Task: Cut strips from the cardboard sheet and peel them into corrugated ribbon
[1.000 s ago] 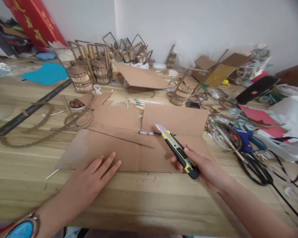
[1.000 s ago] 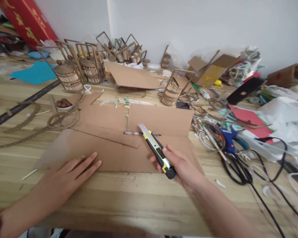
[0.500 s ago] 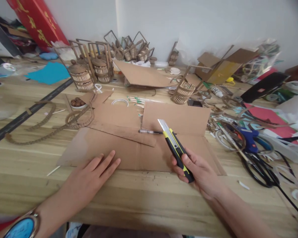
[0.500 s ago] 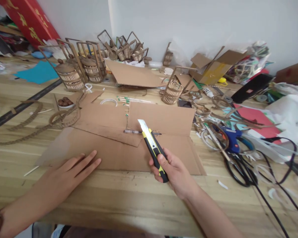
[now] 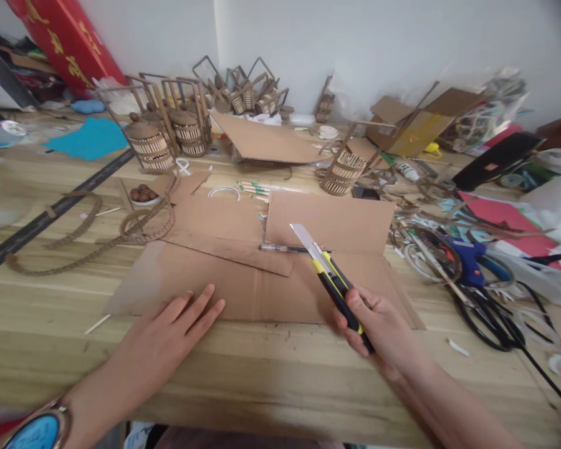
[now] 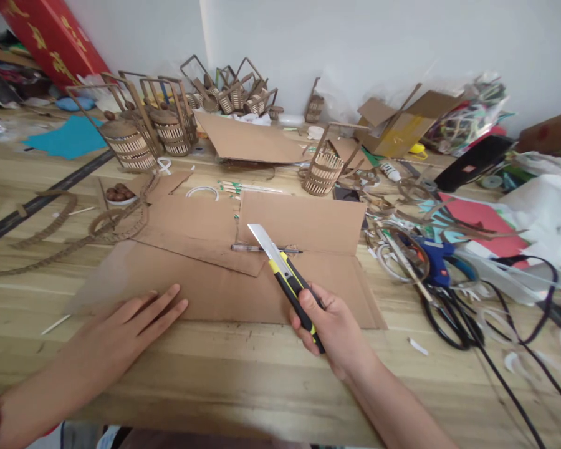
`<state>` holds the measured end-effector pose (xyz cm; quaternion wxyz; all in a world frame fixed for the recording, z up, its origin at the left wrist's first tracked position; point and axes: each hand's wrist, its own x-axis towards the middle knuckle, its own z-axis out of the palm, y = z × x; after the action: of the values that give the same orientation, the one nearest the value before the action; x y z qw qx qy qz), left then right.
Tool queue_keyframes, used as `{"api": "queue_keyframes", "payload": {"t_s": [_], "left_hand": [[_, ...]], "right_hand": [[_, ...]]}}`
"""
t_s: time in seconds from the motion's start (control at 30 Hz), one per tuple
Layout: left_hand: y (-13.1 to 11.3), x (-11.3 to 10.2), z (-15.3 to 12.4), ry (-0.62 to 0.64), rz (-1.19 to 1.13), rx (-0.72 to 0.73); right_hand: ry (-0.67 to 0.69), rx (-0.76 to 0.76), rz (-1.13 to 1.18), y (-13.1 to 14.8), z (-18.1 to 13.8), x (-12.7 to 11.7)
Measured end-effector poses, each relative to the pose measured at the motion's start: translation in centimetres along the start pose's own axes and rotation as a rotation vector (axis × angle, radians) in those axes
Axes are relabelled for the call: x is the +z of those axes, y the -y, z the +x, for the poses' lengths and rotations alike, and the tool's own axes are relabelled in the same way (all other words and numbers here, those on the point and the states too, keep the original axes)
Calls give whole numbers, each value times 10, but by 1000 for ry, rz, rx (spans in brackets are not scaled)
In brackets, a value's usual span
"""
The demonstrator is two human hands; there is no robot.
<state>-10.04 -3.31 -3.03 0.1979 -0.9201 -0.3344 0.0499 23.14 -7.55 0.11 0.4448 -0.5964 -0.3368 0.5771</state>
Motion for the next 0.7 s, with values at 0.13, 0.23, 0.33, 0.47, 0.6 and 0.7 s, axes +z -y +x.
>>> {"api": "queue_keyframes", "payload": {"t_s": [0.13,0.23,0.33,0.47,0.6,0.7], "left_hand": [[-1,2,0,-2,-20,-15],[0,-2,2,-20,-34,15],[5,-6,4,-56,-58,32],[14,-7,12,-177,-126,113],[17,-11,35,-262,-181,203],[10,-20,60,-240,-186,262]], "right_hand": [[-51,63,0,0,-9,-7],[-99,112,-13,0,-17,-19],[-167,106,-11,1,-28,-42],[-276,-13,-67,4,-52,-86],[-529,16,-409,7,-77,-131],[-645,19,-701,7,-90,-160]]}}
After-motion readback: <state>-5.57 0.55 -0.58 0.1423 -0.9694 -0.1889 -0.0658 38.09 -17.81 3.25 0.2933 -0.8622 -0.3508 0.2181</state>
